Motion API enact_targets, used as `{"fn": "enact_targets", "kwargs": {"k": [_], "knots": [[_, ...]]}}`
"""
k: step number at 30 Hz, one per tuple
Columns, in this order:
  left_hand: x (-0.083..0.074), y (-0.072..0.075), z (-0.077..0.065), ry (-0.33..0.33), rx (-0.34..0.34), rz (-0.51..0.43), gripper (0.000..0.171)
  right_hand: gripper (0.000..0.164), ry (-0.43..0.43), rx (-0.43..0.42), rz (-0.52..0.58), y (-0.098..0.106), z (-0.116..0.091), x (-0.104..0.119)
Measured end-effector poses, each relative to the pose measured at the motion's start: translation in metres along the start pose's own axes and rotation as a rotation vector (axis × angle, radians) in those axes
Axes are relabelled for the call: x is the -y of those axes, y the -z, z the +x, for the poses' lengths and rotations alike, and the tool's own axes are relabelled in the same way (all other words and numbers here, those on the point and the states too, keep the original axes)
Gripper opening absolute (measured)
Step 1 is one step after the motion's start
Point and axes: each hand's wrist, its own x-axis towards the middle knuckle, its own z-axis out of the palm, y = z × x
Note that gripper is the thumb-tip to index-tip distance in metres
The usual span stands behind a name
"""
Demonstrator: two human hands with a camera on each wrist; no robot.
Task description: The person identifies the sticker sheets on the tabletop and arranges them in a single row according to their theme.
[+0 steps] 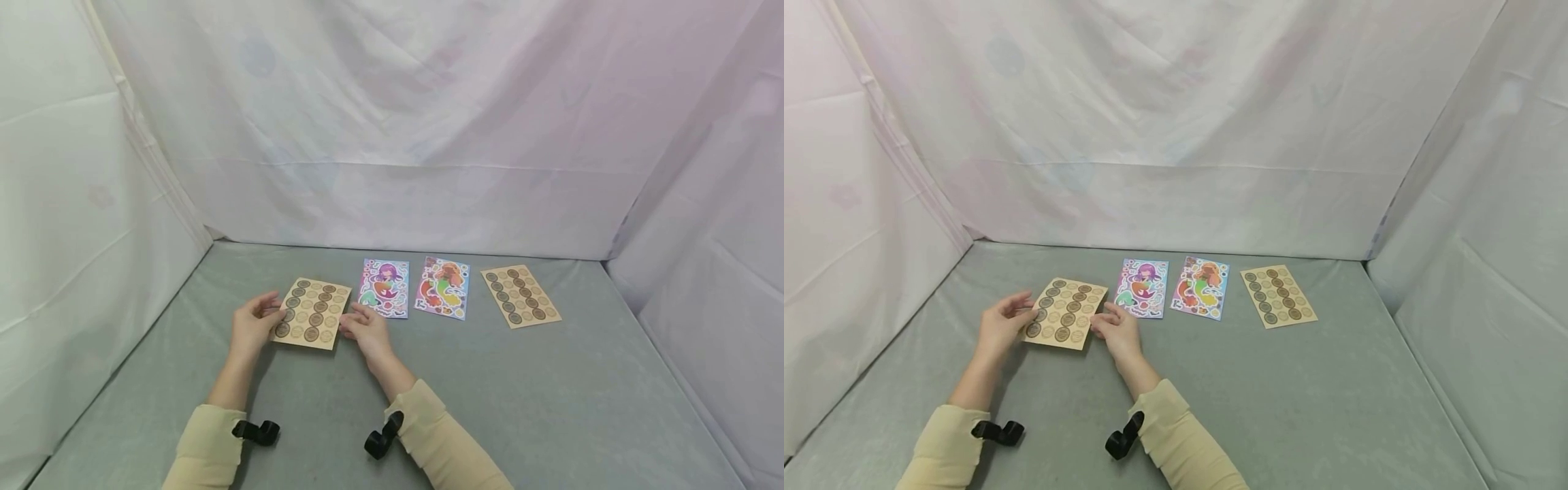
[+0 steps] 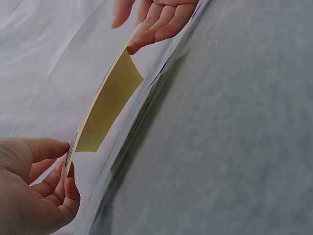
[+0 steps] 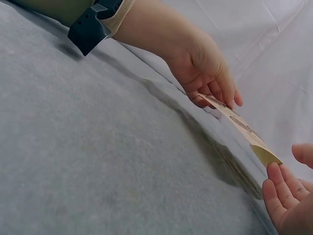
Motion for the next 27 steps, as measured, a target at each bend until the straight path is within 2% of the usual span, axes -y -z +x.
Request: {"fn": "enact_targets", "kwargs": {"k": [6, 10, 18, 23, 27], "knots": [[-0.002, 0.005, -0.005, 0.028, 0.047, -0.049, 0.049, 0.044, -0.011, -0.014, -0.019, 0.001, -0.002, 0.003], [-0.002, 0.008, -0.008, 0.028, 0.096, -0.095, 0.051, 0.043, -0.025, -0.015, -0.044, 0.0, -0.01, 0.015], [-0.002, 0.016, -0.011, 0.036, 0.175, -0.157, 0.052, 0.044, -0.007, -0.025, -0.054, 0.003, -0.01, 0.006], [-0.005, 0.024, -0.015, 0.036, 0.243, -0.161, 0.054, 0.046, -0.001, 0.005, -0.061, 0.006, -0.014, 0.01], [-0.004, 0.029, -0.017, 0.011, 0.294, -0.178, 0.055, 0.049, 0.017, 0.046, -0.065, 0.008, -0.019, 0.012]]}}
